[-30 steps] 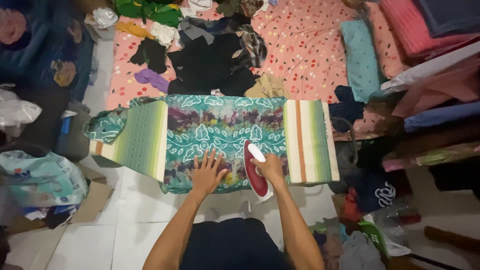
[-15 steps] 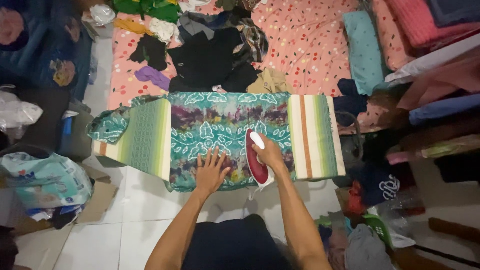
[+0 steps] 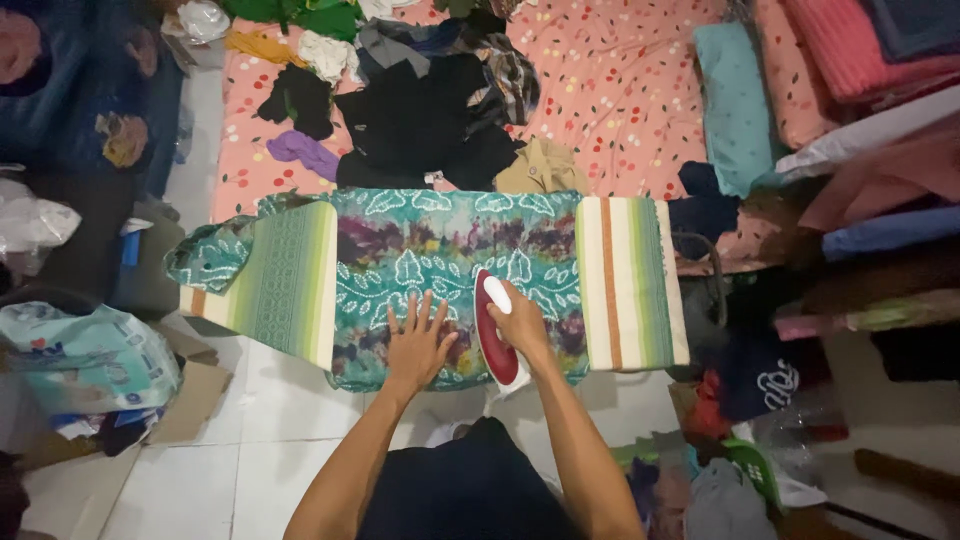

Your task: The person irons a patterned shirt on an ironing board, repeatedly smoothing the front and sleeves with a red and white iron. They adjust the shirt's position several times to cover different areas and continue ironing until the end of the clip.

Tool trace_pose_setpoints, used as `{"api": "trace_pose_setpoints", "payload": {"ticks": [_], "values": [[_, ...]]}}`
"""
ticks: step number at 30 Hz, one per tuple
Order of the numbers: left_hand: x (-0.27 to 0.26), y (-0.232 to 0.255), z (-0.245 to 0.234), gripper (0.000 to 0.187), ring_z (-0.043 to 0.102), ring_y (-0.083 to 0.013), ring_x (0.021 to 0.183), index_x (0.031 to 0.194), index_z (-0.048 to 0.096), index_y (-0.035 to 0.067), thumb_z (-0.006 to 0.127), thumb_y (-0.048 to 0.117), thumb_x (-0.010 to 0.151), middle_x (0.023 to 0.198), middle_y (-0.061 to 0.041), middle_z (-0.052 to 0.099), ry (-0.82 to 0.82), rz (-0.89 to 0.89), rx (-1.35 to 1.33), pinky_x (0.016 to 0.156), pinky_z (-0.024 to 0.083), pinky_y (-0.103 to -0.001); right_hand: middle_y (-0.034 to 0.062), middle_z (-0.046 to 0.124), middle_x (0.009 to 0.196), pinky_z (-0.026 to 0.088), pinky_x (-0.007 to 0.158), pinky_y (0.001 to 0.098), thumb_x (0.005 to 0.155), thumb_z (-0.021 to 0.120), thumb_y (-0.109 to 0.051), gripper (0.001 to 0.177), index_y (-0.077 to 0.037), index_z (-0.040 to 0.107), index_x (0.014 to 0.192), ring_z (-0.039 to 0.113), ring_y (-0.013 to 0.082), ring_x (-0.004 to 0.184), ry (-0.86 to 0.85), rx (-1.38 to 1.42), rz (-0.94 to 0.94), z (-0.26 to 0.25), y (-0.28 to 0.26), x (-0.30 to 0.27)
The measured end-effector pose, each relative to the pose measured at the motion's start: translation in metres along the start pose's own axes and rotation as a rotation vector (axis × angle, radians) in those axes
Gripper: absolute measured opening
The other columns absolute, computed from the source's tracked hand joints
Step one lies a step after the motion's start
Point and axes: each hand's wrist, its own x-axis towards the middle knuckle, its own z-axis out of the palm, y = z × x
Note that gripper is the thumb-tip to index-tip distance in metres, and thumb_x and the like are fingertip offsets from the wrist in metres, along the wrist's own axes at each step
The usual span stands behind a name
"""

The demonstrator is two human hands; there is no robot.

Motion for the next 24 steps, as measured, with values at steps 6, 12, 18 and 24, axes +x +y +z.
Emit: {"api": "trace_pose_setpoints", "payload": {"ticks": [6,12,18,24], "values": [[0.025,-0.004,0.015,0.067,0.029,-0.0313,0.156,0.161,0.039,0.033,0.041,0.066,0.102,0.17,-0.005,0.034,0.128,0.015,0.087,0.122,0.013,-0.069,0.0278,0.072,0.125,0.055,0.1,0.0527,0.093,0.07,-0.042,0.065,-0.025,0.054,0.153,0.067,0.044,0.121,-0.004,-0.008,0.032,-0.004,-0.014,0.045],[0.039,-0.003,0.022,0.068,0.025,-0.0333,0.158,0.161,0.038,0.032,0.047,0.061,0.1,0.173,-0.004,0.029,0.03,-0.045,0.002,0.122,0.01,-0.072,0.0237,0.078,0.091,0.058,0.09,0.0548,0.091,0.072,-0.035,0.06,-0.016,0.061,0.147,0.075,0.0422,0.104,0.042,-0.001,-0.047,-0.001,-0.02,0.082],[0.044,0.0,0.018,0.07,0.023,-0.0323,0.159,0.162,0.035,0.034,0.047,0.063,0.1,0.173,-0.003,0.028,-0.035,-0.084,0.003,0.122,0.01,-0.072,0.0285,0.076,0.107,0.056,0.095,0.0552,0.09,0.072,-0.04,0.062,-0.022,0.06,0.148,0.071,0.0449,0.114,0.036,-0.076,-0.08,-0.006,-0.033,0.087],[0.051,0.001,0.016,0.072,0.023,-0.0345,0.158,0.164,0.032,0.031,0.045,0.063,0.101,0.173,-0.004,0.026,0.009,-0.101,-0.026,0.121,0.011,-0.074,0.0305,0.068,0.131,0.051,0.107,0.0553,0.093,0.07,-0.041,0.066,-0.018,0.053,0.153,0.063,0.0492,0.126,-0.034,-0.092,-0.094,0.002,-0.011,0.087]]}}
